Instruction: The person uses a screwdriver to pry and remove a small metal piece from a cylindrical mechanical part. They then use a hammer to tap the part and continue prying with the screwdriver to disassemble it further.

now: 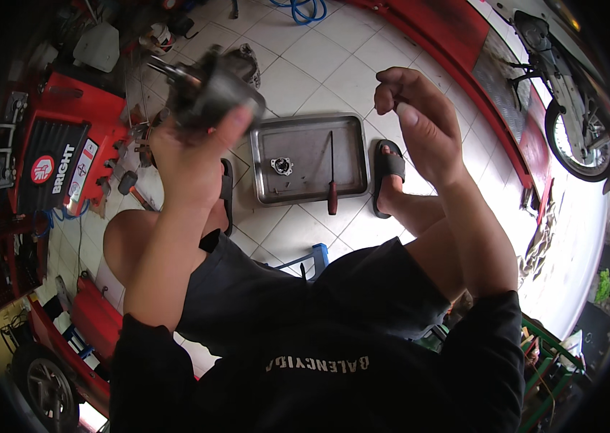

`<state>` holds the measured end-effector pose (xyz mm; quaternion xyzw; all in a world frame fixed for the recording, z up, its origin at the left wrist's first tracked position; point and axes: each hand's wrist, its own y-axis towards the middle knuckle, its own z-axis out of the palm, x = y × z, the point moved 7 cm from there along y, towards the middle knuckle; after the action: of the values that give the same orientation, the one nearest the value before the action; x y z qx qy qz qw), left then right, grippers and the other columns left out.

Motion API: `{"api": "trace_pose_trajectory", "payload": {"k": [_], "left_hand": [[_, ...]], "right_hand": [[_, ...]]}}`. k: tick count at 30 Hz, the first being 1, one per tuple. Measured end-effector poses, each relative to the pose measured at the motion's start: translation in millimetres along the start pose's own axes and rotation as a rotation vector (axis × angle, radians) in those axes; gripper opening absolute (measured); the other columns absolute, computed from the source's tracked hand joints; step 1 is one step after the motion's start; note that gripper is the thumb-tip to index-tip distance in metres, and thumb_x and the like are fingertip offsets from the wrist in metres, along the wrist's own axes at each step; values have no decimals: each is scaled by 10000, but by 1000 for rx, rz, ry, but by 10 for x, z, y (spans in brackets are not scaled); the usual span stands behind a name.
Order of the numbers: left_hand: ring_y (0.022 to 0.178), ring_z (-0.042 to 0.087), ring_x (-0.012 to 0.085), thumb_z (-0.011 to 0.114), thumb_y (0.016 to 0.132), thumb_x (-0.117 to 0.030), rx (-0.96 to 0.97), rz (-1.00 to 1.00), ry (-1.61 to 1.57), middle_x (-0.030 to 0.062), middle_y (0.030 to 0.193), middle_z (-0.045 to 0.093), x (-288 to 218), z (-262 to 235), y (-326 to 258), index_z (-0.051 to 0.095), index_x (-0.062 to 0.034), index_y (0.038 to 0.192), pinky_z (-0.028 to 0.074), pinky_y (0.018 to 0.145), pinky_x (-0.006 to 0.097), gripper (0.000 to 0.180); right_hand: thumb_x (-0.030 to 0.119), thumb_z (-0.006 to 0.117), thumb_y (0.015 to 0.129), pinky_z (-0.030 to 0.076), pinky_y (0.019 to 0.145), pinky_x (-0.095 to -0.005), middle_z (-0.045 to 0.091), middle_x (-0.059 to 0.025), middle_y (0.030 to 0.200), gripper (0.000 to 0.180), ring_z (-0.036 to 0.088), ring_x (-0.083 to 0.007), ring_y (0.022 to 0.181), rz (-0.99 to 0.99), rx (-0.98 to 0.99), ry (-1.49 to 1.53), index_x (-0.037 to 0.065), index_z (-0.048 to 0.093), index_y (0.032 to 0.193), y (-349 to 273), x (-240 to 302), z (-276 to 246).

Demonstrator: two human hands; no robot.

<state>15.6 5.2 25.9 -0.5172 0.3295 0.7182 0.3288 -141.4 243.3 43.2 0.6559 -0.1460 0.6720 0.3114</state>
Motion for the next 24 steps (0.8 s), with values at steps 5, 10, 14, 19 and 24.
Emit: {"api": "trace_pose_trajectory", "payload": {"k": [5,10,14,19,24], "left_hand": [[957,707,268,808,856,-99,-376,-420,-758,139,1044,693,181,-527,171,633,37,1068,628,904,385,307],[990,681,289,796,878,-142,-507,-437,-771,164,1066,685,183,-620,126,626,31,1074,626,906,390,312],[930,694,228,803,867,-124,-476,-455,-764,112,1021,696,142,-713,67,645,-2,1067,628,879,382,282],[899,688,155,809,865,-134,-465,-476,-745,52,977,695,208,-724,96,682,-48,992,629,830,353,198],[947,685,208,797,879,-136,-458,-484,-773,94,1022,674,269,-637,106,644,-7,1092,616,882,367,292]], "right_hand": [[281,710,916,477,875,-326,681,-86,992,415,610,-168,946,330,73,-403,-8,651,1208,-36,-872,-122],[295,723,883,552,827,-401,727,-97,1027,340,707,-260,945,612,677,-992,83,699,1148,-812,-2241,-117],[292,758,828,505,979,-425,693,-93,1155,439,641,-286,1146,573,1004,-1315,106,667,1216,-1058,-3083,110],[319,799,778,442,1067,-505,549,-116,1381,694,501,-310,1327,596,550,-1316,141,528,1392,-700,-3854,663],[317,870,698,478,1024,-521,505,-128,1408,849,517,-354,1298,784,441,-1294,158,468,1428,-309,-4328,1200]]}}
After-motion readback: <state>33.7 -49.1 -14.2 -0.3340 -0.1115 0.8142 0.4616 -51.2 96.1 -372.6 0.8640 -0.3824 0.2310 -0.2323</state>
